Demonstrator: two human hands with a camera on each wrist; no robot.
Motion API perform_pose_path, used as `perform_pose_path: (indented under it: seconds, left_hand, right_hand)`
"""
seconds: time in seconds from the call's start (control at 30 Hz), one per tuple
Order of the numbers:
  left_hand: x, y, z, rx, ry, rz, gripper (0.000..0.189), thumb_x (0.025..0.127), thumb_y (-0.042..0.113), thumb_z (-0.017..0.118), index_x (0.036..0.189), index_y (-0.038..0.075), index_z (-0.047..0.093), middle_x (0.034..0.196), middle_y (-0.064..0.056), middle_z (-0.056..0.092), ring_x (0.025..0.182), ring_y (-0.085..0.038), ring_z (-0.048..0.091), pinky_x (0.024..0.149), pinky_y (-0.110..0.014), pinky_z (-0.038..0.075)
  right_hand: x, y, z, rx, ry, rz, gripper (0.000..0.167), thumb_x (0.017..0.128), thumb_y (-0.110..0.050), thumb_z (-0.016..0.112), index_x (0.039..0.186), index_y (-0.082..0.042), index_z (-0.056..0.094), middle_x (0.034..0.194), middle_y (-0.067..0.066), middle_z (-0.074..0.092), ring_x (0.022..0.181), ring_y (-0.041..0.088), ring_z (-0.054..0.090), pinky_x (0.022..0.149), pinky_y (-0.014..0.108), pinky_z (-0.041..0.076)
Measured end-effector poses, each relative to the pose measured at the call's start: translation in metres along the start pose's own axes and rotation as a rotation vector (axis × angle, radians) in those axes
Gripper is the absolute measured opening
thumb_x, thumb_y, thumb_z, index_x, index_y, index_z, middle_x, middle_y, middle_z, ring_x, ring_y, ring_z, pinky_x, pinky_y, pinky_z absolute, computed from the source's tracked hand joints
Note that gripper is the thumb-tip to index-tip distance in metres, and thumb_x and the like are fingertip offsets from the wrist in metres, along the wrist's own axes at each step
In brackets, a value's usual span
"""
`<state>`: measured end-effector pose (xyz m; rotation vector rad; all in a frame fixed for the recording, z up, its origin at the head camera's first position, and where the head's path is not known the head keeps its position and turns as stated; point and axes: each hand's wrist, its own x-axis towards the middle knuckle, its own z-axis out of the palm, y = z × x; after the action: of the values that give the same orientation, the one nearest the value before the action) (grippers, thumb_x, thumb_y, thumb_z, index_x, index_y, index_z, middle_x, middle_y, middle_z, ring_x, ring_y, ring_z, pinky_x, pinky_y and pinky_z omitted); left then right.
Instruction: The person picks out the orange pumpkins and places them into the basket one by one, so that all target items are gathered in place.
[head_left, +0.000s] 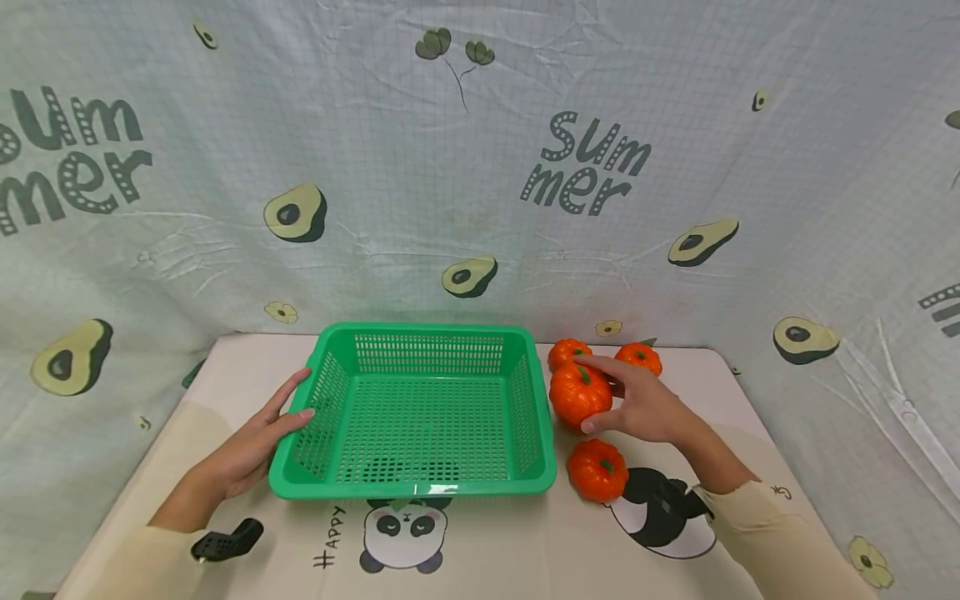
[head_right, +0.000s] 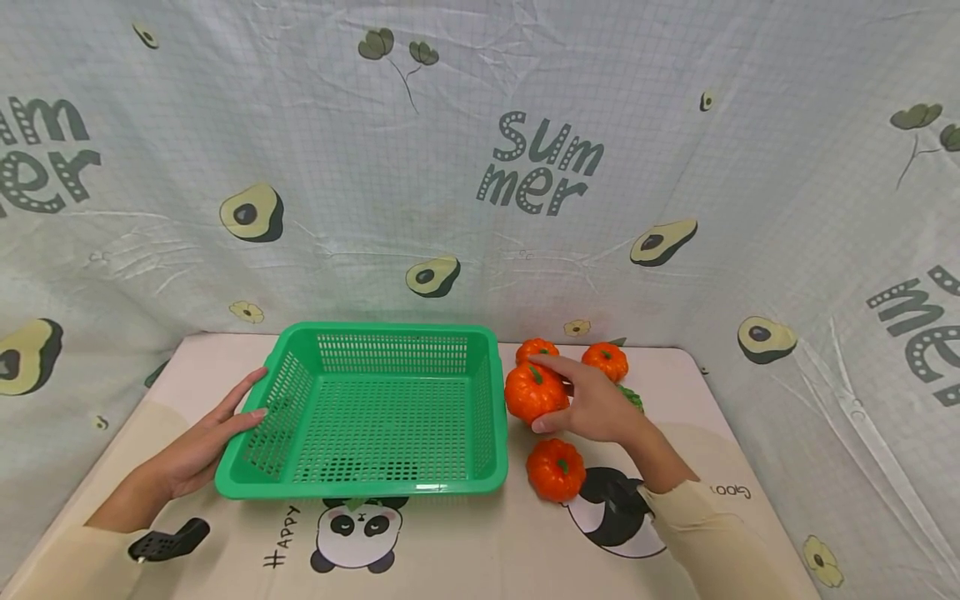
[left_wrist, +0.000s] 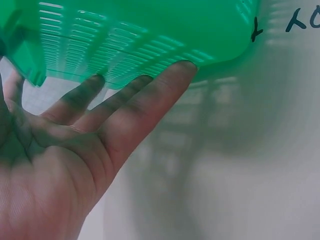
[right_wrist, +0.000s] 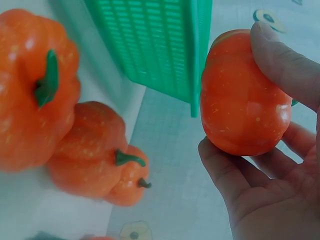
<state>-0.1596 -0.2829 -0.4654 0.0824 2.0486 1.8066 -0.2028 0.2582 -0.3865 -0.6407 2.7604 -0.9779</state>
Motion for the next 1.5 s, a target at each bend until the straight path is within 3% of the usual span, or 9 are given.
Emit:
perform_pose_path:
  seconds: [0.27,1.03,1.3,1.5]
  left_hand:
    - [0.001,-0.001,0.000,-0.009,-0.001,0.007,0.076,0.113,0.034,0.045,0.165,0.047,-0.010,0.173,-0.026,0.000,0.153,-0.052,0.021,0.099,-0.030,0.052]
    - [0.004,-0.003,-0.001,-0.006,-0.006,-0.006,0.076,0.113,0.032,0.044,0.165,0.045,-0.011,0.172,-0.028,0.004,0.147,-0.042,0.035,0.095,-0.027,0.053]
    - [0.004,-0.003,0.000,-0.002,0.001,-0.010,0.077,0.113,0.032,0.045,0.165,0.044,-0.010,0.172,-0.029,0.004,0.146,-0.042,0.038,0.095,-0.029,0.054]
    - [0.004,-0.002,0.000,-0.007,0.002,-0.015,0.077,0.113,0.032,0.045,0.165,0.044,-0.010,0.172,-0.028,0.005,0.144,-0.040,0.040,0.095,-0.030,0.055]
  right_hand:
    - [0.011,-0.008,0.004,-0.006,0.002,-0.013,0.086,0.079,-0.030,0.092,0.153,-0.012,0.052,0.142,0.015,0.061,0.123,0.034,0.061,0.103,0.056,0.055]
    - [0.030,-0.027,0.017,0.042,-0.059,-0.052,0.089,0.080,-0.028,0.092,0.156,-0.015,0.048,0.145,0.011,0.061,0.126,0.032,0.058,0.102,0.054,0.054]
    - [0.036,-0.034,0.020,0.023,-0.067,-0.092,0.088,0.080,-0.031,0.092,0.155,-0.013,0.050,0.147,0.012,0.060,0.126,0.032,0.057,0.101,0.052,0.054]
    - [0.041,-0.038,0.024,0.012,-0.087,-0.076,0.087,0.081,-0.034,0.091,0.155,-0.015,0.050,0.146,0.012,0.059,0.125,0.033,0.057,0.099,0.051,0.056]
